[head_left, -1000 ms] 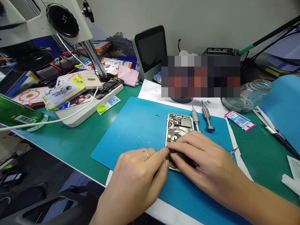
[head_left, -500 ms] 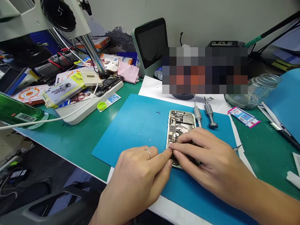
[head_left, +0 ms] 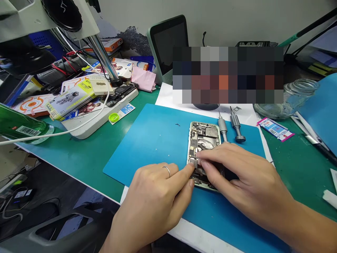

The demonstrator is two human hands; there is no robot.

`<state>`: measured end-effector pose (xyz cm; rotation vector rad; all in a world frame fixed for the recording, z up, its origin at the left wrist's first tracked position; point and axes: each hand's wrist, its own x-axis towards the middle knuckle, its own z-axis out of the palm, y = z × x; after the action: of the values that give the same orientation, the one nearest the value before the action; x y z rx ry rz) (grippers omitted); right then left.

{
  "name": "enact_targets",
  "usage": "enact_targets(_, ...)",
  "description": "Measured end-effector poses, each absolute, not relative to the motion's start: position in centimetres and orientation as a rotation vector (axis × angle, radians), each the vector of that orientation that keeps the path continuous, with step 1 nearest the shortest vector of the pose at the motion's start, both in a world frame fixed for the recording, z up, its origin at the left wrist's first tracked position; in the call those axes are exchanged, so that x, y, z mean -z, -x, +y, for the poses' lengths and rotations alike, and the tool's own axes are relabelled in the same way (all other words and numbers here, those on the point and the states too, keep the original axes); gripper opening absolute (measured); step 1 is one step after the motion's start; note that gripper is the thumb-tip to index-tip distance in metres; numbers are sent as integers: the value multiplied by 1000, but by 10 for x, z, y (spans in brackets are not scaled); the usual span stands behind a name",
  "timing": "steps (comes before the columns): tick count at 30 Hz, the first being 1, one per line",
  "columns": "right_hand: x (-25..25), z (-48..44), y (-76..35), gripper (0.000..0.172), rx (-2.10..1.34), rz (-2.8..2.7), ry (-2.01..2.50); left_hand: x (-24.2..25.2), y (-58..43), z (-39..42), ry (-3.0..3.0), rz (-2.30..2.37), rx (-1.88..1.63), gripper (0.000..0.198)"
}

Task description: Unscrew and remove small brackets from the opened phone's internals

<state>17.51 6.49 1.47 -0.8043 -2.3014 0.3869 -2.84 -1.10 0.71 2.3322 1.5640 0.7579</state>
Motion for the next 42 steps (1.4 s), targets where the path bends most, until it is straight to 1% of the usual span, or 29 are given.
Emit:
enact_targets(12,-14,66,-174,17,-376,-2314,801,-8,24,-8,-2428,1643,-625,33)
enact_targets(16,-13,67,-174,19,-372,-2317,802,-9,21,-7,-2434,1684,-595,32)
enact_targets(28,-16,65,-175,17,-390,-2311,806,-7,21,-7,-2434,1687,-645,31)
enact_targets(35,-15,66,-175,19,-444,-2306,799,-4,19,-5,-2477,1692,-723,32)
enact_targets(42,-14,66,-177,20,-444,-2301,812,-6,19,-6,-2422,1681,-646,37)
